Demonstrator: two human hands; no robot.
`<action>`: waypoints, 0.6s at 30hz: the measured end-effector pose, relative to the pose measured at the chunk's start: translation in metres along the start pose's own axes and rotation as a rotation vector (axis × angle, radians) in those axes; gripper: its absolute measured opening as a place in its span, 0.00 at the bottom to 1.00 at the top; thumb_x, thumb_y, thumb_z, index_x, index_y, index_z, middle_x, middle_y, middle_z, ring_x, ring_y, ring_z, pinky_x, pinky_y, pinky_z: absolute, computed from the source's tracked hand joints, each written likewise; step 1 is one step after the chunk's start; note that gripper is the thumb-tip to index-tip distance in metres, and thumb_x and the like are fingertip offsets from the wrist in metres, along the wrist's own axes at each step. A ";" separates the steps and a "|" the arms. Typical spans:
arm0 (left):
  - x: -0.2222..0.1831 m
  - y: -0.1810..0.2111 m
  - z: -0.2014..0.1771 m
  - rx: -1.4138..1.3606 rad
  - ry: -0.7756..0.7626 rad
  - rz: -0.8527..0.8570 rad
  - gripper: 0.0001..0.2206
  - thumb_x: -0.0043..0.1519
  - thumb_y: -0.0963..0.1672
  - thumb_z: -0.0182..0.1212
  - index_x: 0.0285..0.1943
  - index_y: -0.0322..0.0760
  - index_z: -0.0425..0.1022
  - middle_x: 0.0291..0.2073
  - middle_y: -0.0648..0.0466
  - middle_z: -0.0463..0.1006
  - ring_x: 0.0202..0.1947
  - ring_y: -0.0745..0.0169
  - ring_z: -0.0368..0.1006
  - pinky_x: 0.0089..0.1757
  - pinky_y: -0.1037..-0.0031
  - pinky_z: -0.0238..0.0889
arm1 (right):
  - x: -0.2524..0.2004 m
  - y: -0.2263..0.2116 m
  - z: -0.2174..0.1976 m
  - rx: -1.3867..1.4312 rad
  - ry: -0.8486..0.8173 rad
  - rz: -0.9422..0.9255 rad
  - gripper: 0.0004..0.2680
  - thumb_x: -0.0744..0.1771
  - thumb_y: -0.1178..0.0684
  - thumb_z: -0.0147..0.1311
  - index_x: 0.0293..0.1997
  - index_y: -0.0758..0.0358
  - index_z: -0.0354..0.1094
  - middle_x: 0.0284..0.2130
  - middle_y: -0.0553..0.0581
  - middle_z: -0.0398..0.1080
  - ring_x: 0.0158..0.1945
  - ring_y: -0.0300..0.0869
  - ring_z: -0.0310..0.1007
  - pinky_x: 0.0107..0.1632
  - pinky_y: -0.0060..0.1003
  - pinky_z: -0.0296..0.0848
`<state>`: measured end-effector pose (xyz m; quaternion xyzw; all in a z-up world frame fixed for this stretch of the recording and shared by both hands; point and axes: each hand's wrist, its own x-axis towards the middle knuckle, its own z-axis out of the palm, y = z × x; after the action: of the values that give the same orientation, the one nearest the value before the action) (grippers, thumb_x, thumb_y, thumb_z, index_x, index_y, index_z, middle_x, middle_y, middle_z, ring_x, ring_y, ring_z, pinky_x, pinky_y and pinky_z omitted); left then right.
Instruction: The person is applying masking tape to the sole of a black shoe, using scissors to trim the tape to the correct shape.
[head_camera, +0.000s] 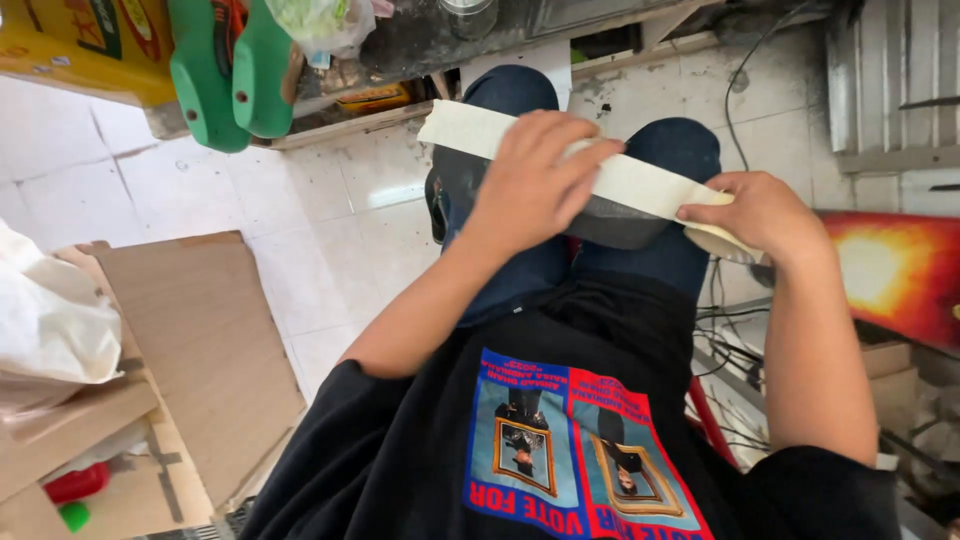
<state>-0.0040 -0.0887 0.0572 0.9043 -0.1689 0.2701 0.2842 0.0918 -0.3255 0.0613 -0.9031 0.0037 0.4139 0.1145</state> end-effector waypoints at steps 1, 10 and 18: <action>0.005 0.001 0.010 -0.005 -0.023 0.009 0.09 0.60 0.41 0.48 0.48 0.42 0.65 0.41 0.50 0.68 0.44 0.52 0.64 0.47 0.61 0.58 | 0.008 -0.001 -0.002 0.022 -0.010 0.007 0.13 0.58 0.45 0.58 0.41 0.58 0.70 0.29 0.57 0.71 0.30 0.45 0.68 0.33 0.37 0.61; 0.022 0.007 0.107 0.380 -0.297 -0.026 0.26 0.55 0.62 0.41 0.34 0.44 0.74 0.18 0.53 0.74 0.22 0.49 0.70 0.32 0.57 0.56 | 0.014 0.027 -0.004 -0.120 0.055 -0.217 0.15 0.57 0.40 0.57 0.41 0.56 0.70 0.29 0.59 0.68 0.33 0.51 0.65 0.30 0.44 0.59; 0.020 0.024 0.098 0.327 -0.399 0.079 0.24 0.53 0.62 0.45 0.26 0.46 0.72 0.22 0.56 0.69 0.19 0.50 0.66 0.29 0.62 0.52 | -0.015 0.031 -0.009 -0.111 -0.046 -0.071 0.16 0.57 0.41 0.56 0.44 0.51 0.69 0.33 0.58 0.69 0.39 0.50 0.65 0.38 0.42 0.60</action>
<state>0.0393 -0.1695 0.0107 0.9663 -0.2107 0.1210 0.0847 0.0855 -0.3594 0.0722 -0.8979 -0.0539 0.4298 0.0787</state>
